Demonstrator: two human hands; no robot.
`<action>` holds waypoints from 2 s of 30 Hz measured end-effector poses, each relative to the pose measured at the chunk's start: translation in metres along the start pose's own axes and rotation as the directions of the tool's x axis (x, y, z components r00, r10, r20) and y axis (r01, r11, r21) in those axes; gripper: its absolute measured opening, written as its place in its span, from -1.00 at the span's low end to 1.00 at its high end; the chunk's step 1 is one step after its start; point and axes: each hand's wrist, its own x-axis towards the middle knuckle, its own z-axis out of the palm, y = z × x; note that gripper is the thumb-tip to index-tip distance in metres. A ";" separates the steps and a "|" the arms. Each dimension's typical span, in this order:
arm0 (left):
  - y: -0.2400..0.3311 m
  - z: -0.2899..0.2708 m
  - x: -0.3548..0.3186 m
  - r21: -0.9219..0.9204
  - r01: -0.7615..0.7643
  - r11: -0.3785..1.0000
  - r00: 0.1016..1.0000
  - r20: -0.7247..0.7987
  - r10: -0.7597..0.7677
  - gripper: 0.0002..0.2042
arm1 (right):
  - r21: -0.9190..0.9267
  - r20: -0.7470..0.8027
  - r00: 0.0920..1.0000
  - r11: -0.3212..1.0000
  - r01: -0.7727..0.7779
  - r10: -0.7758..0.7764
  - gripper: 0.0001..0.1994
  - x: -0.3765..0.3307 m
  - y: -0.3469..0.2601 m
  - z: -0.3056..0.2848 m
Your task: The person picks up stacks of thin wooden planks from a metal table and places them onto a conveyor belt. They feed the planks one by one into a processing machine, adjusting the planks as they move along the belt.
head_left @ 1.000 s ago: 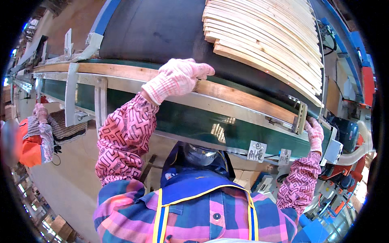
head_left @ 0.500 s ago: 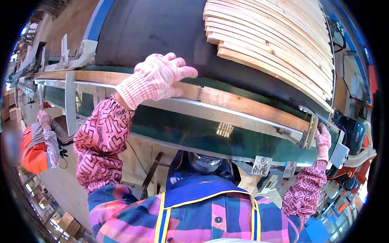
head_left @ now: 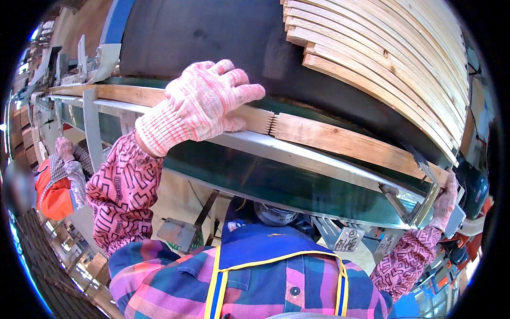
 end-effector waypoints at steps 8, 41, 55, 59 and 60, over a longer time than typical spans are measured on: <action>0.002 -0.010 0.009 0.071 0.000 0.998 0.995 0.100 -0.007 -0.45 | 0.061 -0.142 0.990 0.998 0.004 0.004 -0.58 -0.031 -0.016 0.038; 0.023 -0.003 0.019 0.095 0.184 0.978 0.960 0.197 -0.200 -0.48 | 0.225 0.340 0.919 0.966 0.128 -0.201 -0.47 -0.002 0.020 -0.010; 0.036 0.003 0.027 0.079 0.165 0.983 0.985 0.030 -0.168 -0.50 | 0.260 0.379 0.905 0.961 0.095 -0.192 -0.48 0.003 0.025 -0.025; 0.036 0.006 0.028 0.069 0.171 0.983 0.984 0.035 -0.174 -0.51 | 0.250 0.366 0.909 0.962 0.107 -0.197 -0.47 0.004 0.028 -0.026; 0.036 0.006 0.028 0.071 0.171 0.983 0.984 0.031 -0.173 -0.51 | 0.253 0.372 0.906 0.961 0.111 -0.202 -0.47 0.005 0.028 -0.027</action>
